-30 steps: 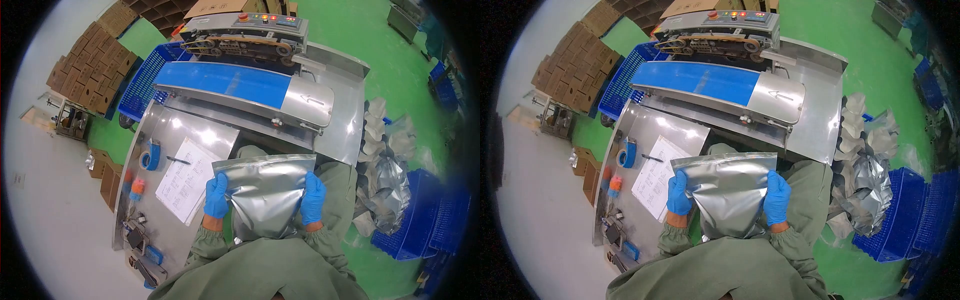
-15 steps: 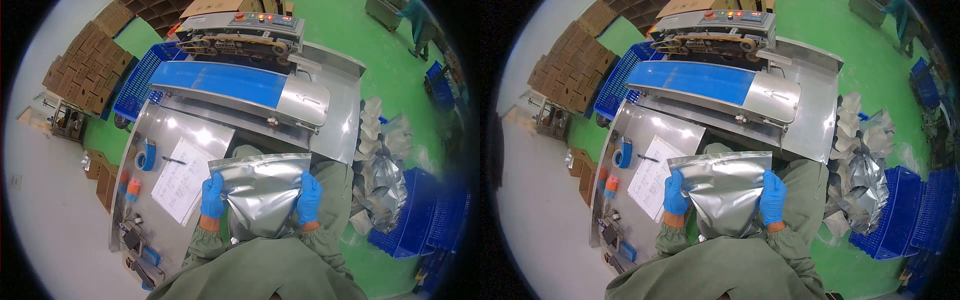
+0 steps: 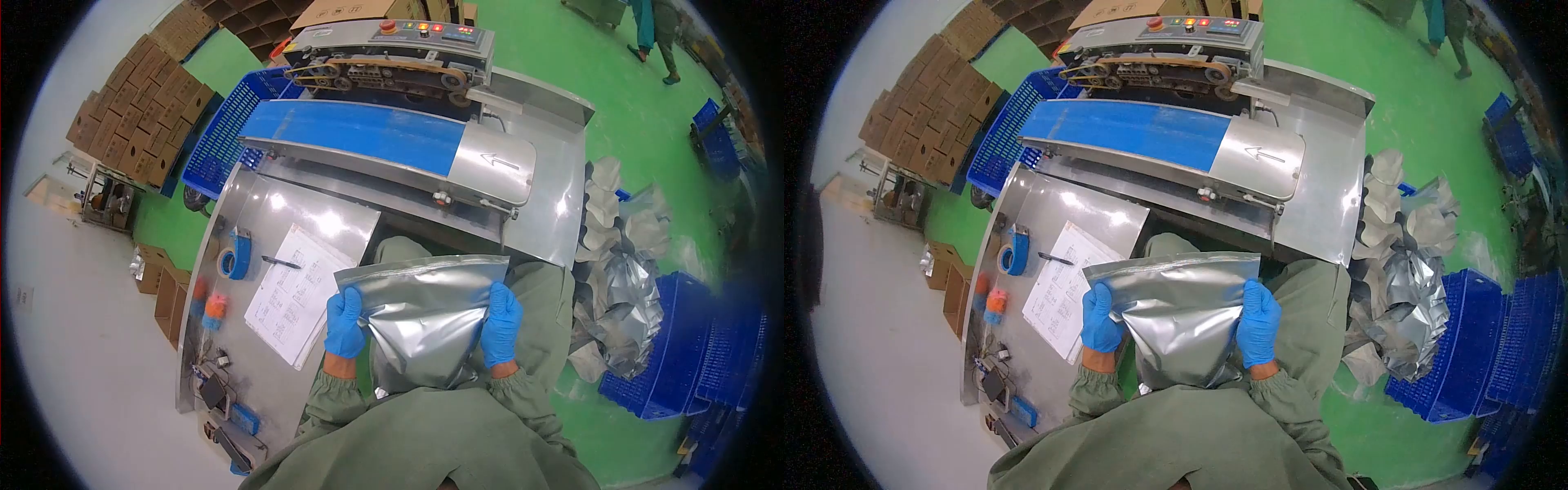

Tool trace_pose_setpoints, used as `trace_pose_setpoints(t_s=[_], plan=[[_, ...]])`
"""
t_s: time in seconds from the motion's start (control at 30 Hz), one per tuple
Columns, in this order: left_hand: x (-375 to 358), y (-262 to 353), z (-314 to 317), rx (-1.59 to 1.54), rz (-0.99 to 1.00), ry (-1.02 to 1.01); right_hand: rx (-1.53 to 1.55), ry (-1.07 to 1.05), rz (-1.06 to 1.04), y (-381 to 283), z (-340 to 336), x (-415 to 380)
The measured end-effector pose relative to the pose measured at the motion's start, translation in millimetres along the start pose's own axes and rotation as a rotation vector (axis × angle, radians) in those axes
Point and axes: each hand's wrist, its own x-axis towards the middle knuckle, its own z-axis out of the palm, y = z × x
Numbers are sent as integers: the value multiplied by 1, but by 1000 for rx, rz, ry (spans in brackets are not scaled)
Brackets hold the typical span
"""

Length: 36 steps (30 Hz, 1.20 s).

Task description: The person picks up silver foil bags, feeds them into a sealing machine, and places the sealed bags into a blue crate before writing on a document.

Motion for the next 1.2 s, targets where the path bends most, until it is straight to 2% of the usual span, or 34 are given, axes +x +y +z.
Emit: trace_pose_setpoints(t_s=[0.73,0.83,0.9,1.2], plan=[[3,4,4,21,-5,-21,74,13,21,-6,5,1],[3,8,7,36,-22,-22,-7,12,-7,-6,4,2],[3,8,7,42,-33,-22,84,15,32,-11,7,1],[5,-3,-4,85,-45,8,83,28,32,-3,7,2]])
